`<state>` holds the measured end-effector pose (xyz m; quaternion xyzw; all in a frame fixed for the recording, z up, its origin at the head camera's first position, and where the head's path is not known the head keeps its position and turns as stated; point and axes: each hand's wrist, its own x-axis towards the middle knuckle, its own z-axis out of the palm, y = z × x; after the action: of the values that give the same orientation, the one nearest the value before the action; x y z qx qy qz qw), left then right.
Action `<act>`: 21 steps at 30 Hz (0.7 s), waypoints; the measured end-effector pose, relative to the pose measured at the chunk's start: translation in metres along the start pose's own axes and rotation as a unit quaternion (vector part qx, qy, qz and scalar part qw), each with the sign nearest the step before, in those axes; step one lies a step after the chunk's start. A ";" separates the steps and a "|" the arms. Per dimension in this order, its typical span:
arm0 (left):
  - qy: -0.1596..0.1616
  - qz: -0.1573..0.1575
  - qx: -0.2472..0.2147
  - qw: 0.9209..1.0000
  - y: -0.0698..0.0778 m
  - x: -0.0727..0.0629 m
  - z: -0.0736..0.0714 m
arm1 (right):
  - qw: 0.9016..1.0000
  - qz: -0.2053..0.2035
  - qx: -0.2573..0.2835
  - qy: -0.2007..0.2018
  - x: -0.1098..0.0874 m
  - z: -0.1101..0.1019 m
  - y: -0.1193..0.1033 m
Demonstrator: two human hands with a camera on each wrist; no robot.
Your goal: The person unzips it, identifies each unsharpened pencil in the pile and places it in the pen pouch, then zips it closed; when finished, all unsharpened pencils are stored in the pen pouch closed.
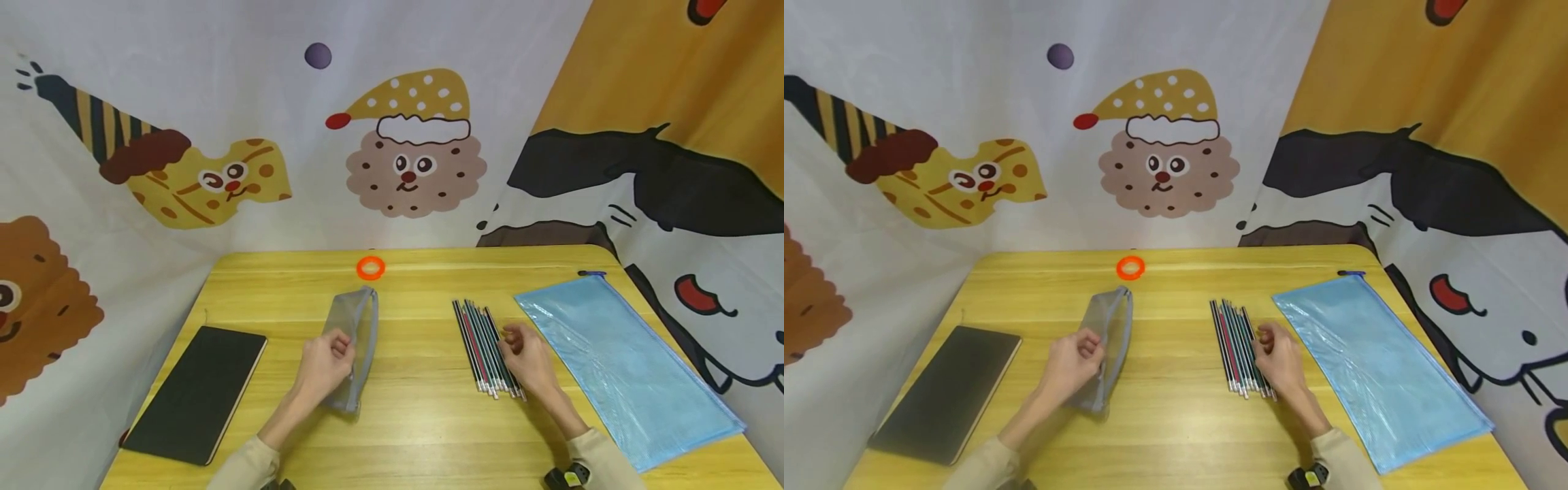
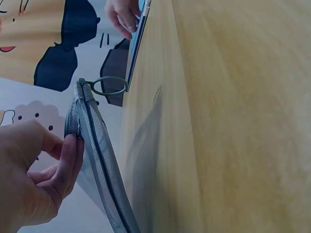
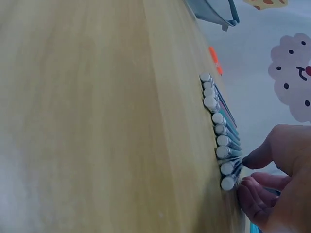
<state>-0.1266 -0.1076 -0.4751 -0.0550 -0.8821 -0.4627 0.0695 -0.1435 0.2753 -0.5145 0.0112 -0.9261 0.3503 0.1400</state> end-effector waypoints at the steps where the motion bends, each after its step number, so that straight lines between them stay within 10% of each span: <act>1: 0.002 -0.002 -0.001 1.000 0.000 0.000 0.000 | 1.000 0.002 -0.004 -0.001 0.000 0.000 0.001; 21: 0.051 0.015 -0.001 0.999 -0.003 0.006 0.001 | 0.996 0.014 -0.078 -0.050 0.001 -0.014 -0.004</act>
<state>-0.1325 -0.1082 -0.4769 -0.0441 -0.8761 -0.4645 0.1211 -0.1400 0.2816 -0.5014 0.0042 -0.9563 0.2782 0.0893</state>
